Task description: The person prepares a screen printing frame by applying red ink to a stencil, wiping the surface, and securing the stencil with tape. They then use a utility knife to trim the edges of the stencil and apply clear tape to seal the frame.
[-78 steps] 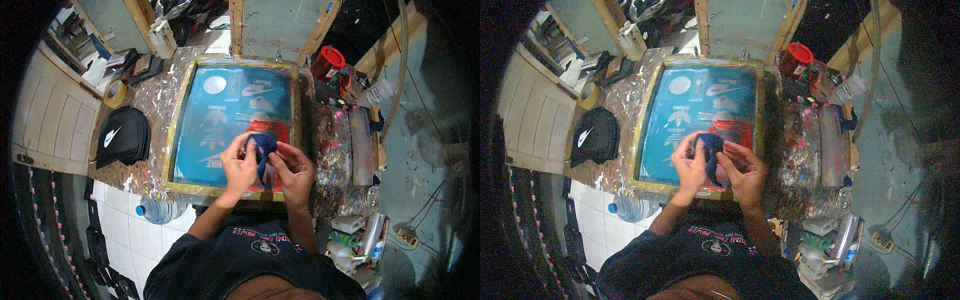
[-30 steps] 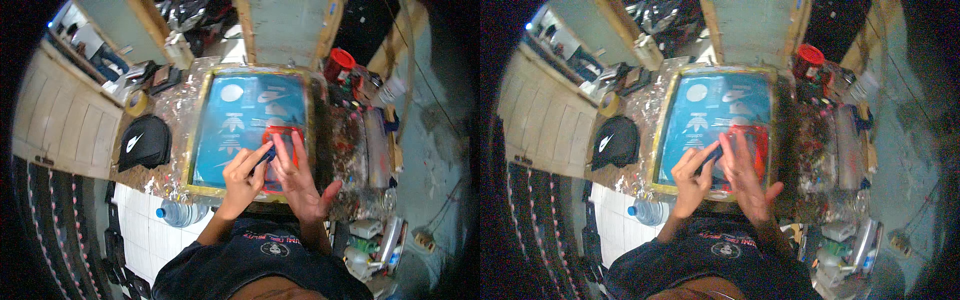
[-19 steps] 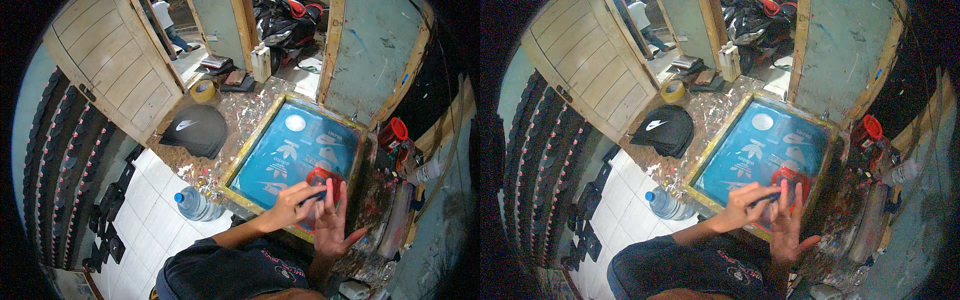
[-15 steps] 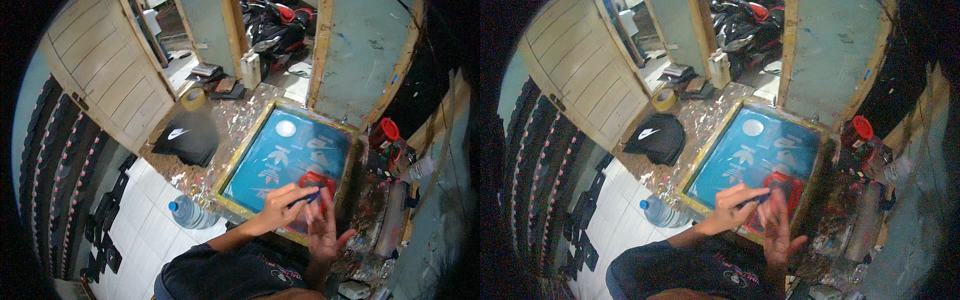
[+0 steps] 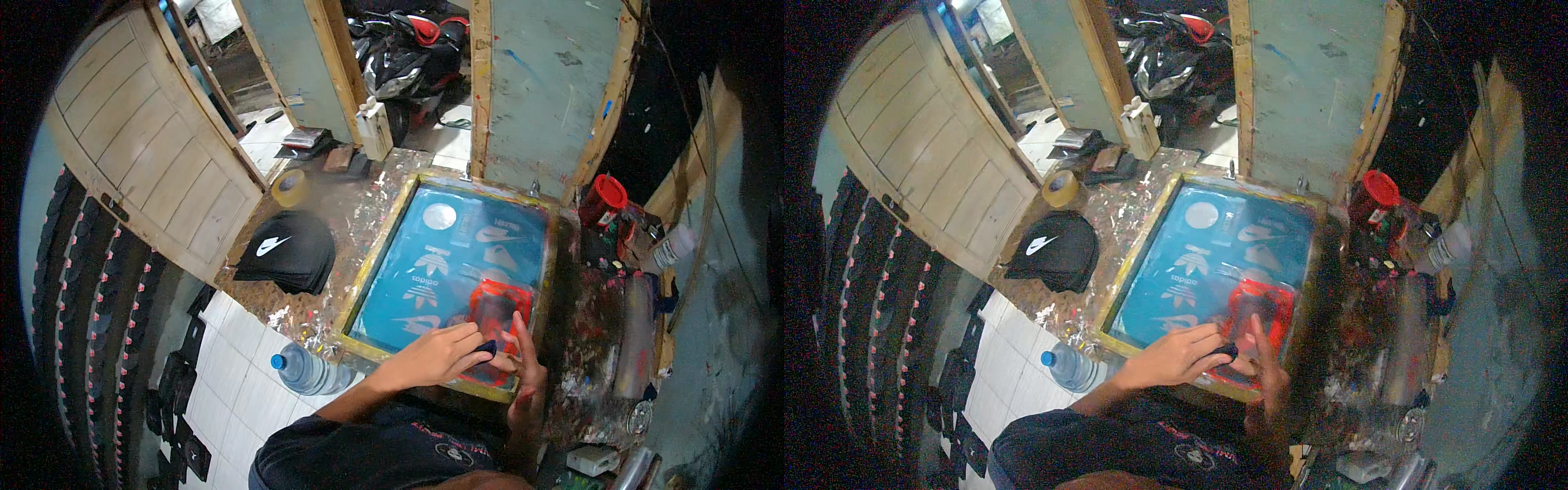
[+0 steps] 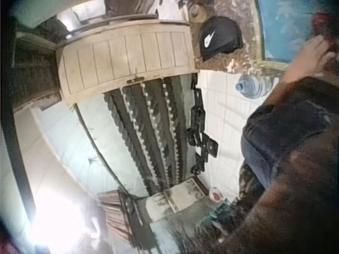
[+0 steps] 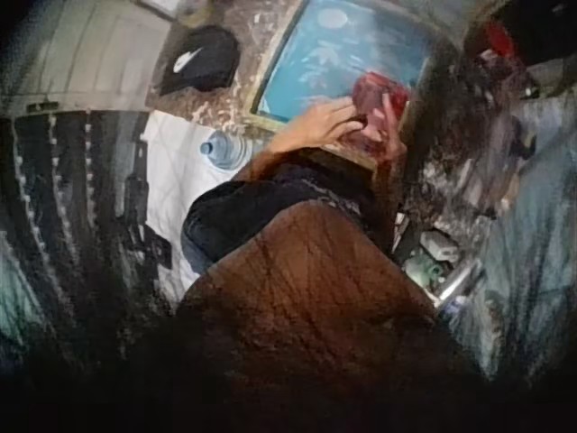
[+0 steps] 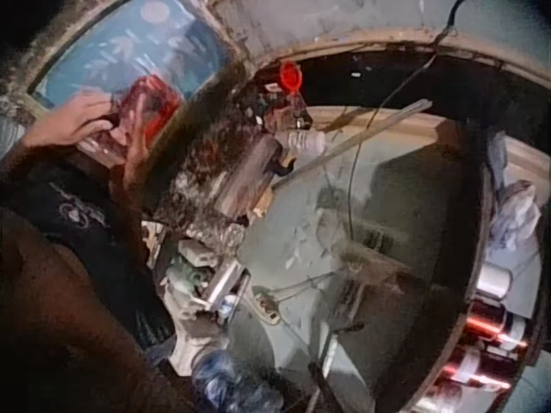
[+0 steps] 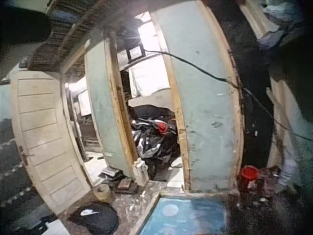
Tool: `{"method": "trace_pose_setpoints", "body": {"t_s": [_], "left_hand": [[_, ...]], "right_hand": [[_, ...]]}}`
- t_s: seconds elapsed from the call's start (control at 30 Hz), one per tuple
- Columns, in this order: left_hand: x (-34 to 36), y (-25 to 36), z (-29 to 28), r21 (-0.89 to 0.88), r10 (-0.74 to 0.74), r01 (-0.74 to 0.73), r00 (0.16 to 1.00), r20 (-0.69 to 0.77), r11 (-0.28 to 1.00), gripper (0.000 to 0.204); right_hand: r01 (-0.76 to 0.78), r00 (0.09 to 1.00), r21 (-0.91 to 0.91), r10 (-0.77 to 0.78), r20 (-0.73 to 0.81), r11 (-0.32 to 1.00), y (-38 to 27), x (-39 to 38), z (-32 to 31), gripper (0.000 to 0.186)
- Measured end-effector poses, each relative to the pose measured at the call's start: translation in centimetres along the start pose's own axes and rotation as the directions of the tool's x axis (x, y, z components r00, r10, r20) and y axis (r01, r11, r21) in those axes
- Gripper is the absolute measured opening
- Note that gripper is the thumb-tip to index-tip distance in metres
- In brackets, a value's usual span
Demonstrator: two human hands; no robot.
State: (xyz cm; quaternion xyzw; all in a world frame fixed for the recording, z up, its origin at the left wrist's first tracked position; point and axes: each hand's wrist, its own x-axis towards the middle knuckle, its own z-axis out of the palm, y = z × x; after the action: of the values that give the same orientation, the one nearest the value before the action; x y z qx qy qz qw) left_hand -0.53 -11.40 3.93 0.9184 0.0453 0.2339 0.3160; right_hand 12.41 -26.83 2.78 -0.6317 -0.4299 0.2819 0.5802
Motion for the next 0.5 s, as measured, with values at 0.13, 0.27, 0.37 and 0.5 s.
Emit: {"method": "trace_pose_setpoints", "body": {"t_s": [0.13, 0.27, 0.37, 0.5], "left_hand": [[-0.2, -0.3, 0.2, 0.156, 0.129, -0.132, 0.991, 0.032, 0.979, 0.024], [-1.9, -0.8, 0.4, 0.318, 0.137, -0.1, 0.986, -0.097, 0.943, 0.022], [-0.6, -1.1, 0.6, 0.293, 0.173, -0.067, 0.921, -0.349, 0.954, 0.019], [0.6, -1.7, 0.5, -0.326, -0.408, 0.274, 0.777, -0.479, 0.905, 0.027]], "right_hand": [[-0.009, 0.999, 0.093, 0.005, 0.034, 0.996, -0.2, -0.3, -0.1, 0.128], [-0.071, 0.996, 0.306, 0.049, 0.077, 0.949, -2.1, -0.6, 1.1, 0.139], [0.239, 0.962, -0.003, -0.237, 0.137, 0.971, -1.4, -1.1, 1.2, 0.118], [0.554, 0.832, -0.534, -0.422, 0.359, 0.639, -2.4, 0.0, 0.1, 0.093]]}}
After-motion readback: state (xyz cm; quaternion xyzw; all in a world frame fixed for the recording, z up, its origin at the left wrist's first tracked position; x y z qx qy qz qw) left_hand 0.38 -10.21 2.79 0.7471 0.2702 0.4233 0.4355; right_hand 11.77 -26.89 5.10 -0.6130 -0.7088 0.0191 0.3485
